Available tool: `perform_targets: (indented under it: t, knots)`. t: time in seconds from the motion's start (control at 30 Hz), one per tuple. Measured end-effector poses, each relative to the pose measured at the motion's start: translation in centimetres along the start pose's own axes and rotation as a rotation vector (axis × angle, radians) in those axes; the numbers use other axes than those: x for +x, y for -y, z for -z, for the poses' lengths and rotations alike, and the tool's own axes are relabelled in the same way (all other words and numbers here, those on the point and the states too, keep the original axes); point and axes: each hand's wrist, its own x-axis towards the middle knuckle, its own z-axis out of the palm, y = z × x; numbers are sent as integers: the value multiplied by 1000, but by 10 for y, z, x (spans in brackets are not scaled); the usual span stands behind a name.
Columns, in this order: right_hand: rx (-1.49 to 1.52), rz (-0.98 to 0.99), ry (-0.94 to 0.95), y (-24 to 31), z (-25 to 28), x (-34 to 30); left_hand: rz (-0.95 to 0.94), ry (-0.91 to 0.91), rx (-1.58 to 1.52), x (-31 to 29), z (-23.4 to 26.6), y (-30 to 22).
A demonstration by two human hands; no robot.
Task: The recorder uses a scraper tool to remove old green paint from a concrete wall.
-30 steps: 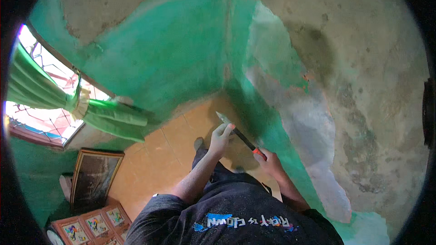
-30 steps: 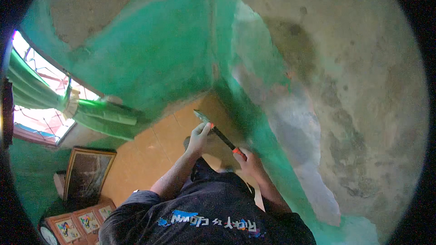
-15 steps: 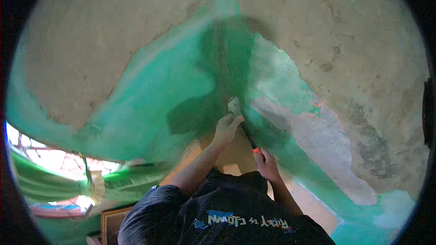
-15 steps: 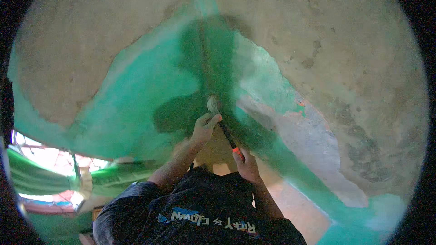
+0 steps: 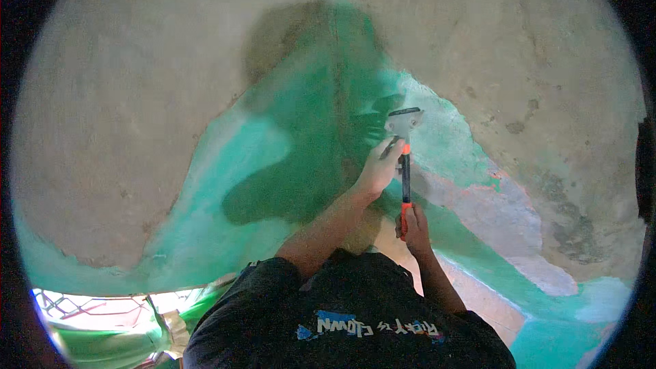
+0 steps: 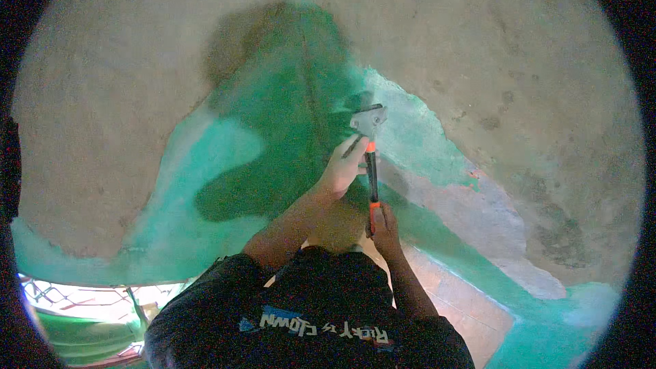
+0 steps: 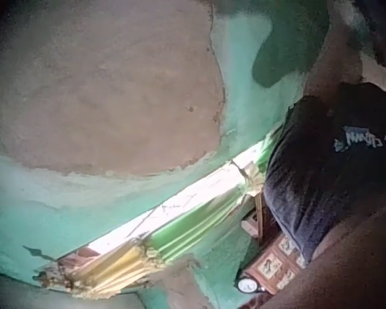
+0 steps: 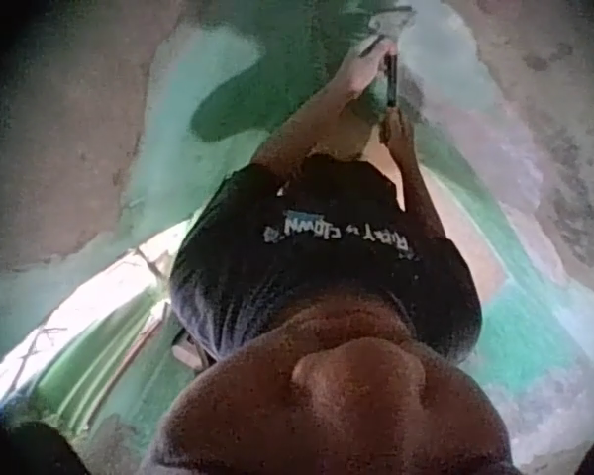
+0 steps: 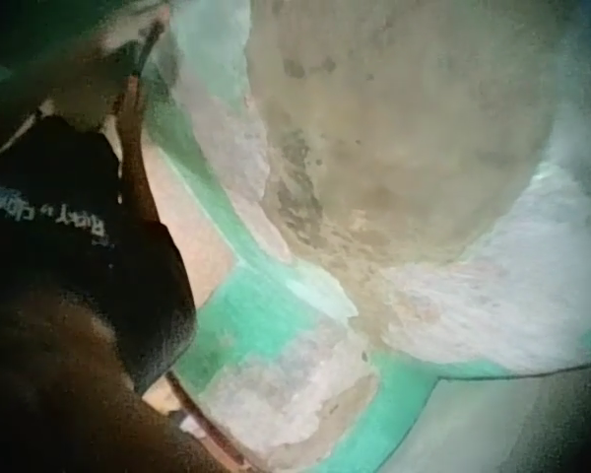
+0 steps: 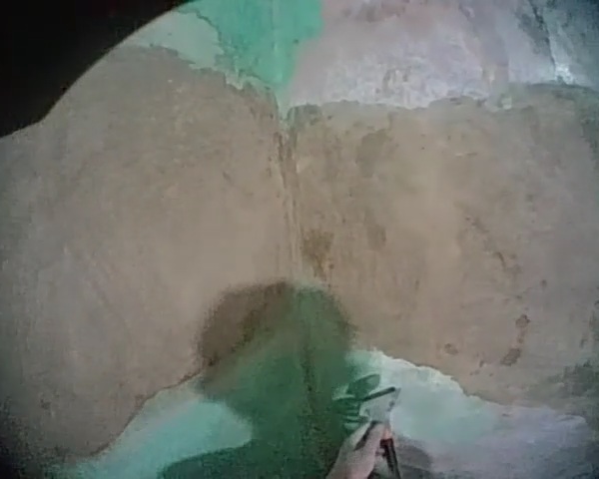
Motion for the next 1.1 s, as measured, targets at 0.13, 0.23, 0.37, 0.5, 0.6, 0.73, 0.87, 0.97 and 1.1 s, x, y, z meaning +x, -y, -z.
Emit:
perform_targets:
  t: [0.13, 0.23, 0.37, 0.5, 0.6, 0.73, 0.87, 0.97, 1.1]
  knots:
    - [134, 50, -39, -3, -15, 31, 158, 91, -256, 23, 1, -28]
    - [-311, 308, -133, -36, -14, 56, 231, 130, -417, 43, -3, -28]
    - [91, 91, -217, -21, -43, 67, 257, 179, -428, 65, 6, -20]
    - [60, 199, -364, -30, -63, 75, 296, 243, -404, 80, 7, -18]
    - [87, 186, -433, -31, -77, 81, 299, 262, -409, 84, 8, -20]
    - [107, 139, -476, -19, -96, 80, 287, 288, -372, 87, 21, -25]
    - [35, 156, -517, -13, -105, 79, 308, 285, -384, 85, 19, -34]
    - [-89, 288, -619, -9, -110, 77, 322, 286, -379, 81, 18, -37]
    - [-91, 211, -648, -7, -122, 84, 246, 262, -268, 87, 18, -38]
